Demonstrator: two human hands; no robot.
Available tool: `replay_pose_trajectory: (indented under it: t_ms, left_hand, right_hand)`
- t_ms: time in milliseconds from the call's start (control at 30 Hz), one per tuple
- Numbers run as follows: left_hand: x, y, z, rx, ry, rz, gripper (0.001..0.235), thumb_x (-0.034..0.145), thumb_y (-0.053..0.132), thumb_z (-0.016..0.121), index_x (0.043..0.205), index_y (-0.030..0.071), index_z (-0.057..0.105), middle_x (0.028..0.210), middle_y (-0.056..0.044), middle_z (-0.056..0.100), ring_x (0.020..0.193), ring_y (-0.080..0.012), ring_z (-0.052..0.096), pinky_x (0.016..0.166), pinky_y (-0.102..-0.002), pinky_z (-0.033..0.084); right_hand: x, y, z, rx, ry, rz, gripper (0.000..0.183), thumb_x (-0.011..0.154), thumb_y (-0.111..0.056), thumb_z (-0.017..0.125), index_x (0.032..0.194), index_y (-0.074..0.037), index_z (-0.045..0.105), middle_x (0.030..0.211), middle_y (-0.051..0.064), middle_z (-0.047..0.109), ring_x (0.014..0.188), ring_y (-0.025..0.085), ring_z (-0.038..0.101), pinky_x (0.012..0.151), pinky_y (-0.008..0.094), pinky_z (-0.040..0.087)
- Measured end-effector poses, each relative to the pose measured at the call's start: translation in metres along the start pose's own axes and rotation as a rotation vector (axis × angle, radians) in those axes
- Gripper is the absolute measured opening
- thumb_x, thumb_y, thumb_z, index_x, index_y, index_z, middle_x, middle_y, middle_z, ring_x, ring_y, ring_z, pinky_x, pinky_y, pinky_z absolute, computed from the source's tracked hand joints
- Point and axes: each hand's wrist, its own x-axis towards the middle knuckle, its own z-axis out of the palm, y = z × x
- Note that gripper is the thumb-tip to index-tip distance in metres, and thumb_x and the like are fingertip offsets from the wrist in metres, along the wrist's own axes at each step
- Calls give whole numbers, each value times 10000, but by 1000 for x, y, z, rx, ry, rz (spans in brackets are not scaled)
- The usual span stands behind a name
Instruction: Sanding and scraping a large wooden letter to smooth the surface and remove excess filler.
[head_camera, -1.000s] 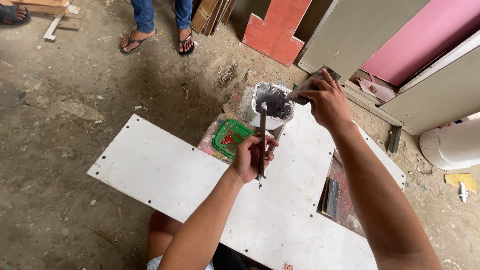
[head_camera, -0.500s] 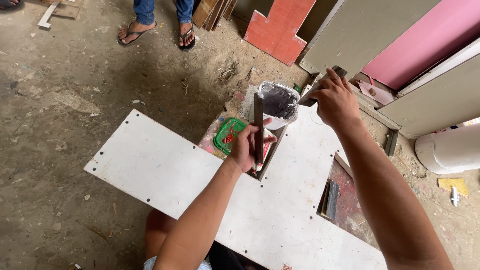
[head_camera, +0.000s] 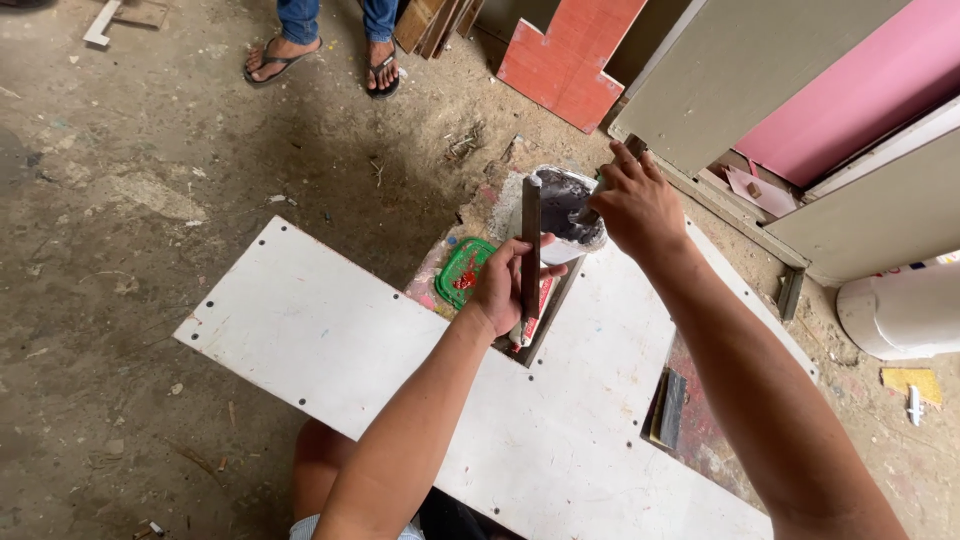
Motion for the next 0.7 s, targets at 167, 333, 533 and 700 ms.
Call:
replay_pose_trajectory:
  t_ms: [167, 333, 533, 700]
  left_hand:
    - [-1, 3, -8, 2, -34, -33, 42, 858, 277, 591, 894, 265, 574, 1172, 4, 754, 902, -355, 762, 465, -216, 479]
    - [-14, 6, -16, 21, -32, -18, 97, 876, 321, 555, 950, 258, 548, 1148, -27, 760, 830, -262, 775, 434, -192, 473]
    - [-59, -15, -61, -139, -85, -114, 139, 935, 310, 560, 926, 172, 566, 1139, -112, 745, 772, -281, 767, 439, -269, 569]
    - [-93, -42, -109, -138, -174, -252, 141, 929, 300, 537, 894, 163, 536, 960, -119, 701, 612, -215, 666, 436, -263, 550]
  right_hand:
    - [-2, 6, -5, 61, 116, 15, 322, 927, -131, 711, 1151, -350, 788, 1337, 61, 702, 1505, 295, 438, 1276, 505, 262]
    - [-1, 6, -10, 180, 26, 139, 213, 1081, -243, 548, 1195, -334, 704, 951, -58, 794, 956, 175, 726, 909, 378, 401]
    - [-11, 11, -15, 679, -31, 367, 473, 993, -321, 669, 1448, -284, 545, 1128, 267, 735, 928, 435, 747, 761, 536, 566]
    - [-24, 0, 4, 1303, 52, 588, 600, 977, -170, 695, 1527, -161, 457, 1293, 326, 604, 1153, 501, 618, 991, 629, 477]
